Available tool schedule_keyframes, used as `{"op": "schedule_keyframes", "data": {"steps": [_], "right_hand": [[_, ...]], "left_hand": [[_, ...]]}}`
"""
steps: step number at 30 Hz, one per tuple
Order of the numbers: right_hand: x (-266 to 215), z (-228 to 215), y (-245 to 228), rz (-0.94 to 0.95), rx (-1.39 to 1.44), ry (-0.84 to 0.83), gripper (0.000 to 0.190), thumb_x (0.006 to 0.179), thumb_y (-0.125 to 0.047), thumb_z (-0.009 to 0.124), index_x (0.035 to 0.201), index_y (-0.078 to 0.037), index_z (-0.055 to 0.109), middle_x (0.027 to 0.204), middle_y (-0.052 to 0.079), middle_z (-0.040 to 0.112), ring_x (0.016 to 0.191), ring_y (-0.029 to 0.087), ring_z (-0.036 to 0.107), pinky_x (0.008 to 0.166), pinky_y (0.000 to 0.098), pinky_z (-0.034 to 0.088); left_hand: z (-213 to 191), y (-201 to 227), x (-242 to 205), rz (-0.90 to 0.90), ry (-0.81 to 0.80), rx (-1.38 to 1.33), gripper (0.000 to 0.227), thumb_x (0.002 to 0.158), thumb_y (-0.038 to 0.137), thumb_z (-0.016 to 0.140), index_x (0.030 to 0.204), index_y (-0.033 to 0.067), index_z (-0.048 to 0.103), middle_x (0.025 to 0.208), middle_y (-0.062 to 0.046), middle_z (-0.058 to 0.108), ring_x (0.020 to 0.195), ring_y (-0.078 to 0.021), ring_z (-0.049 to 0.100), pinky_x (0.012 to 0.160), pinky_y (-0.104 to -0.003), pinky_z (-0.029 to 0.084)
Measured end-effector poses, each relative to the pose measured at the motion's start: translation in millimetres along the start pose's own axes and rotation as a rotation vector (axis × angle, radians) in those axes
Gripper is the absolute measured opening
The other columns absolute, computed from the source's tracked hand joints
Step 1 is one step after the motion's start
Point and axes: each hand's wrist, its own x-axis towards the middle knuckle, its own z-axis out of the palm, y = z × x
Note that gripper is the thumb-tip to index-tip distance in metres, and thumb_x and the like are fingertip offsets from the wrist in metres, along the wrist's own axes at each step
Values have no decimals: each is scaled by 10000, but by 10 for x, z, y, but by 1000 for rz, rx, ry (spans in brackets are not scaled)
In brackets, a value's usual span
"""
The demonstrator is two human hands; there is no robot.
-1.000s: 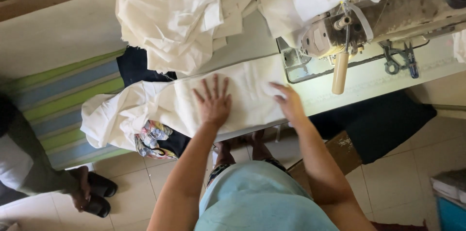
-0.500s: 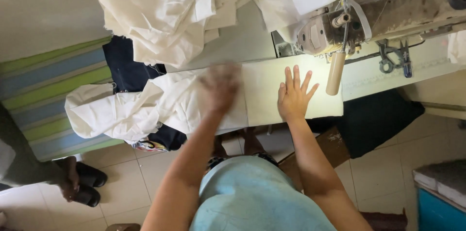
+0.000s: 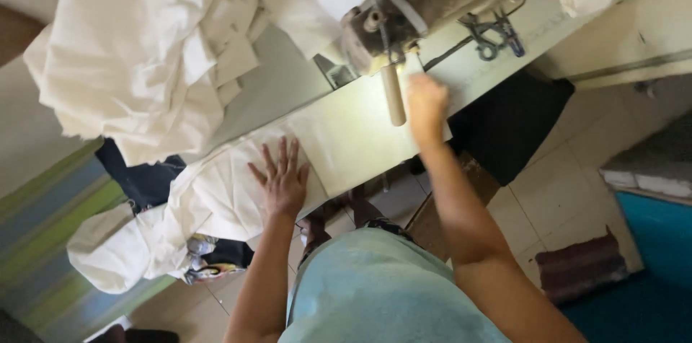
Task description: The person folds a large piece of white fabric on a work table, aligns it, and uses shears to cut it into smaller rectangular sections. The person repeats this process, folding and cutting the fabric multiple times.
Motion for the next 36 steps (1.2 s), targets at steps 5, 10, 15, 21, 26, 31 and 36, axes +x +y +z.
{"op": "schedule_keyframes", "data": {"steps": [5,10,15,21,26,31,36], "right_hand": [[549,-51,1532,167,161,559,291,953,19,620,1182,-155,671,1052,39,640,941,261,648,802,395,540],[990,177,1923,-51,-109,171,347,919,20,711,1254,-61,679,1132,108,639,1100,279,669,875,340,602],[1127,154,2009,-19,-31,-218,355,828,-169,753,1159,-60,692,1042,162,704,1028,375,712,797,478,617],[-47,-942,1071,353,619,-462,351,1033,-340,686,851,-139,463,742,37,517,724,186,523,747,332,391],[-1780,-613,717,384,1371,-268,382,1090,-412,482,792,-174,504,704,128,580,677,189,600,743,276,463],[-3052,-944,-32,260,1161,-862,676,706,-675,798,1011,-87,665,739,41,550,638,157,533,522,298,426],[-3478,-702,-242,307,1203,-945,556,855,-586,718,1044,-63,704,838,82,647,747,201,576,635,341,481]], "left_hand": [[100,-26,-4,0,79,37,648,1030,584,329,1629,438,133,1724,113,57,1582,-317,-30,1222,-650,-102],[171,-48,-1,6,145,40,649,1021,584,346,1624,449,144,1719,103,102,1582,-322,13,1224,-674,-65],[163,-39,27,-23,81,48,648,1028,570,335,1626,446,118,1723,108,73,1580,-334,16,1220,-692,-49],[27,-52,-35,59,123,-73,629,1055,520,350,1633,328,192,1717,41,128,1569,-361,-36,1164,-709,-116],[57,-42,-36,17,73,-46,631,1066,538,372,1634,448,114,1728,122,22,1586,-329,-15,1220,-716,-12],[178,-168,12,66,30,-113,537,1123,470,259,1646,428,145,1726,137,-16,1586,-283,-86,1248,-654,-40],[-5,-367,-264,20,94,-112,550,1139,370,301,1662,382,132,1736,86,0,1590,-312,-49,1228,-677,-55]]}}
